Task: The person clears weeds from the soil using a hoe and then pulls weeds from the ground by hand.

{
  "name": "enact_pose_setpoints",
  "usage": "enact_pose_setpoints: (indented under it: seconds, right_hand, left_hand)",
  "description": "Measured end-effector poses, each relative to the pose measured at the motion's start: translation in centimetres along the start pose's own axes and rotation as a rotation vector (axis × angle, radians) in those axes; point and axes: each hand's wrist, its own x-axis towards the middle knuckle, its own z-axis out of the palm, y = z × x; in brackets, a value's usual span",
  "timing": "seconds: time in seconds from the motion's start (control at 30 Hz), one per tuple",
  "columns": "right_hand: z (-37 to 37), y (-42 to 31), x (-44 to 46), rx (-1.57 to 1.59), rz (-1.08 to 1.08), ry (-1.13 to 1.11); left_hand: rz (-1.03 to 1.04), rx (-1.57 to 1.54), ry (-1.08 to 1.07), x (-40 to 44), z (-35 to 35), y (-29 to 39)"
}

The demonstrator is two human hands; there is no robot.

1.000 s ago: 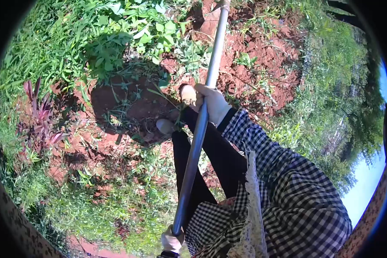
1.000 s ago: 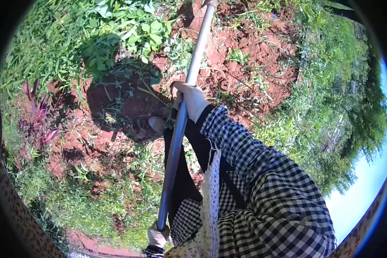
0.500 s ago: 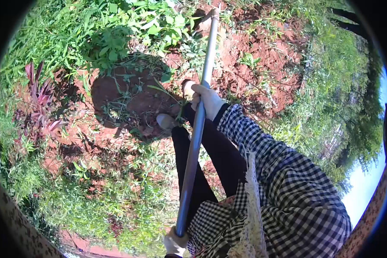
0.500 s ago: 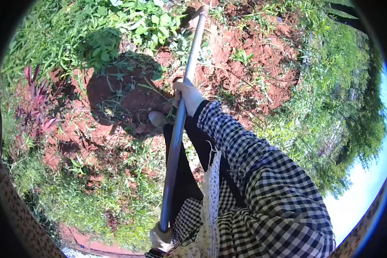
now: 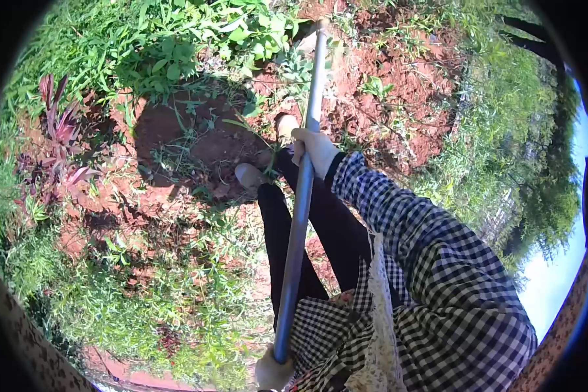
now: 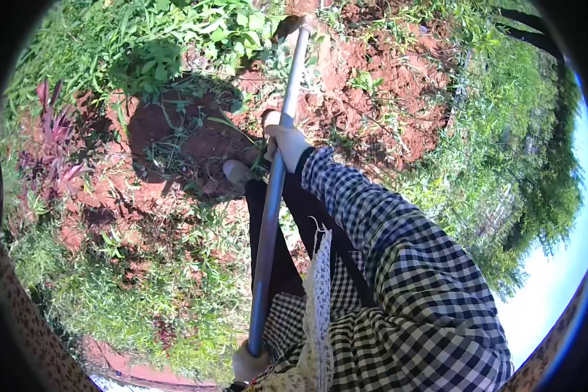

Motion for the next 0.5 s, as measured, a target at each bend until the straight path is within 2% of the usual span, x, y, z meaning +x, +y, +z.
enact_pose_setpoints:
  seconds: [0.03,0.1,0.13,0.2,0.23,0.3,0.33,0.37,0.4,0.43,0.47,0.5]
  right_hand:
    - [0.2,2.2,-1.5,0.072,0.094,0.031]
    - [-0.4,4.9,-3.7,0.191,0.193,0.092]
    - [0.0,5.2,-5.6,0.167,0.198,0.135]
    - [0.3,5.5,-8.2,0.090,0.191,0.236]
    - [0.2,5.5,-8.5,0.041,0.180,0.294]
    - [-0.5,4.2,-8.7,0.044,0.120,0.368]
    - [-1.0,2.9,-8.7,0.082,0.111,0.370]
    - [-2.0,2.0,-8.2,0.052,0.063,0.295]
    - [-2.4,0.9,-7.4,0.139,0.010,0.224]
    - [-2.8,-0.3,-6.4,0.229,-0.042,0.156]
    - [-2.8,-1.5,-5.4,0.281,-0.036,0.128]
    - [-1.7,-3.2,-5.5,0.288,-0.080,0.116]
  left_hand:
    - [-0.018,0.032,-0.001,-1.6,0.0,-1.7]
    - [0.261,0.035,0.209,-4.1,2.8,-8.6]
    - [0.140,0.075,0.149,-4.7,4.1,-11.9]
    - [0.149,0.101,0.079,-5.0,3.3,-12.7]
    - [0.102,-0.002,0.029,-4.7,3.2,-12.9]
    - [0.071,-0.033,-0.036,-3.3,1.5,-9.8]
    - [0.044,0.130,-0.143,-2.1,0.2,-7.7]
    - [0.257,-0.010,0.103,-0.6,0.9,-8.2]
    - [0.267,0.021,0.134,0.3,-0.3,-5.0]
    - [0.224,-0.046,0.109,1.5,0.0,-4.8]
    - [0.101,-0.036,0.075,2.3,0.6,-5.0]
    - [0.189,0.115,0.149,2.9,0.0,-2.9]
